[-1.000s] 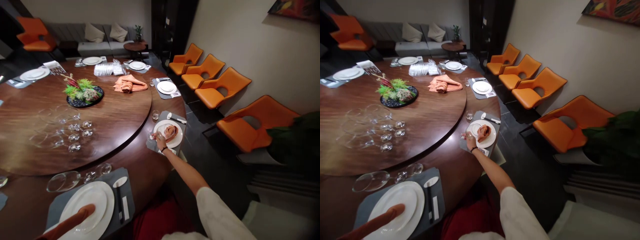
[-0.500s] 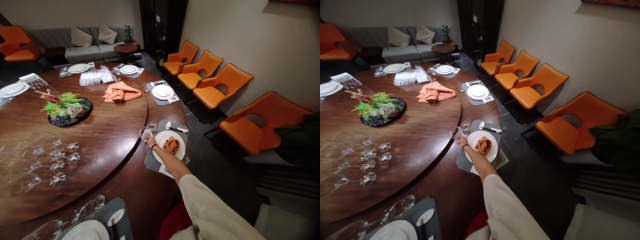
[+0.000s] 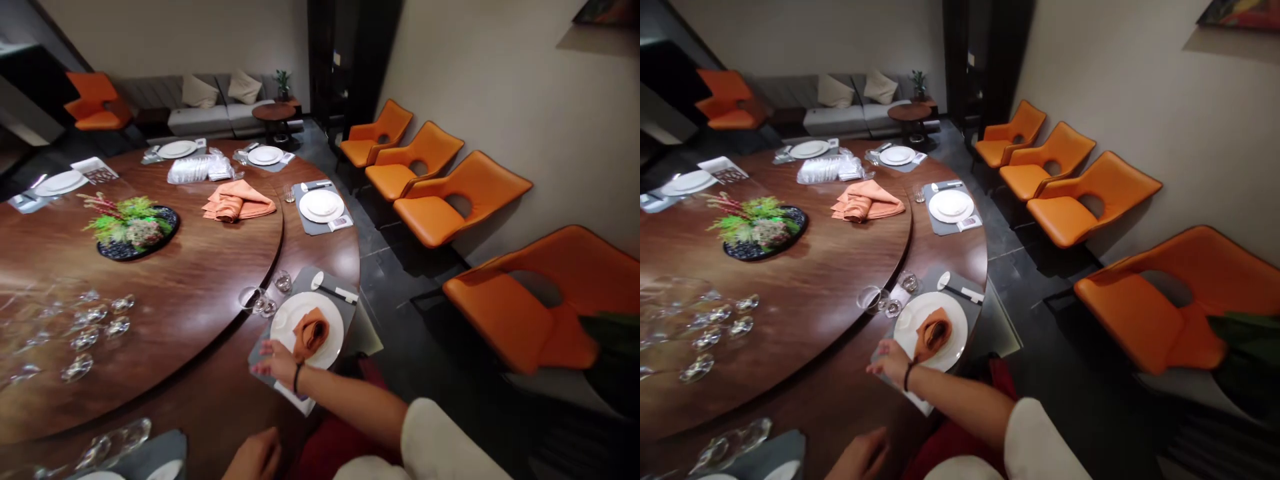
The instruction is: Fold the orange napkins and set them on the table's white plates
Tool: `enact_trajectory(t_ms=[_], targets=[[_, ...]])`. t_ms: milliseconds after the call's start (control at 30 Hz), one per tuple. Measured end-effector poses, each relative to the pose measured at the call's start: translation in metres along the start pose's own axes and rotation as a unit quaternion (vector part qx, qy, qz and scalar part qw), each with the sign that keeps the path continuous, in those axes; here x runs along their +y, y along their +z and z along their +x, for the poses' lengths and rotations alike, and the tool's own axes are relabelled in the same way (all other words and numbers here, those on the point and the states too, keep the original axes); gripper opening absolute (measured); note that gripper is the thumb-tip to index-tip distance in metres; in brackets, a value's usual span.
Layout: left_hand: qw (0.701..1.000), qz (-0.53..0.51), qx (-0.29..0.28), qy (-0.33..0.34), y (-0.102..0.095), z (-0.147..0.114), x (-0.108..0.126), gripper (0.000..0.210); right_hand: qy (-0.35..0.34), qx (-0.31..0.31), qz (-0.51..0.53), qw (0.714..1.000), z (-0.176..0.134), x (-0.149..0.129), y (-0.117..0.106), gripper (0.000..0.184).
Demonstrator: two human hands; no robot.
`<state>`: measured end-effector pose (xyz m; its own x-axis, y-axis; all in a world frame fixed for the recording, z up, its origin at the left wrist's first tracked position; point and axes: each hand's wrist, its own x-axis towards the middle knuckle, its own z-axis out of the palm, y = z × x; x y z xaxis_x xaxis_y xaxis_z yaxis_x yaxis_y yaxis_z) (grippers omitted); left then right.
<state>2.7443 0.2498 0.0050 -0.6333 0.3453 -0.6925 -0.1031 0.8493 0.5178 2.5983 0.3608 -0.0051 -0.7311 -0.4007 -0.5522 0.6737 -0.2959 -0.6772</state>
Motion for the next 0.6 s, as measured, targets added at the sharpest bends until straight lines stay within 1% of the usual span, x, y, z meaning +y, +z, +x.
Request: enact_trajectory(t_ms=[33,67,100,133,167,200,267,300,333,367,400,433,500,600], targets=[[0.999,-0.018,0.000,0.030,-0.008,0.008,0.034,0.021,0.014,-0.012,-0.008,1.000,-0.023,0.000,-0.026,0.047],[0.998,-0.041,0.009,0.055,-0.017,0.017,0.068,0.021,0.009,-0.043,-0.027,0.999,-0.048,-0.004,-0.058,0.040],[0.994,-0.063,0.029,0.083,-0.029,0.027,0.100,0.022,-0.010,-0.065,-0.045,0.997,-0.072,-0.012,-0.095,0.032],[0.990,-0.075,0.048,0.113,-0.042,0.041,0.130,0.024,-0.029,-0.066,-0.064,0.995,-0.095,-0.023,-0.137,0.027],[0.984,-0.076,0.069,0.144,-0.057,0.059,0.156,0.025,-0.040,-0.050,-0.091,0.994,-0.116,-0.038,-0.179,0.025],[0.979,-0.066,0.086,0.170,-0.073,0.081,0.177,0.026,-0.051,-0.008,-0.116,0.992,-0.134,-0.054,-0.222,0.024],[0.969,-0.026,0.167,0.178,-0.108,0.138,0.205,0.028,-0.083,0.120,-0.143,0.979,-0.160,-0.088,-0.298,0.025],[0.963,-0.018,0.210,0.165,-0.127,0.171,0.213,0.031,-0.101,0.179,-0.149,0.967,-0.169,-0.104,-0.330,0.025],[0.959,-0.002,0.244,0.146,-0.147,0.205,0.217,0.037,-0.119,0.223,-0.153,0.955,-0.175,-0.119,-0.356,0.026],[0.956,0.018,0.278,0.095,-0.166,0.238,0.218,0.042,-0.135,0.247,-0.155,0.947,-0.178,-0.134,-0.377,0.027],[0.950,0.033,0.310,0.029,-0.184,0.270,0.218,0.046,-0.148,0.254,-0.158,0.943,-0.179,-0.148,-0.392,0.027],[0.945,0.034,0.325,-0.010,-0.202,0.300,0.215,0.050,-0.158,0.249,-0.159,0.942,-0.177,-0.161,-0.404,0.027],[0.941,0.029,0.330,-0.069,-0.232,0.348,0.207,0.053,-0.169,0.225,-0.158,0.946,-0.163,-0.190,-0.418,0.028],[0.935,0.013,0.325,-0.141,-0.266,0.400,0.187,0.051,-0.177,0.181,-0.170,0.952,-0.120,-0.236,-0.439,0.030]])
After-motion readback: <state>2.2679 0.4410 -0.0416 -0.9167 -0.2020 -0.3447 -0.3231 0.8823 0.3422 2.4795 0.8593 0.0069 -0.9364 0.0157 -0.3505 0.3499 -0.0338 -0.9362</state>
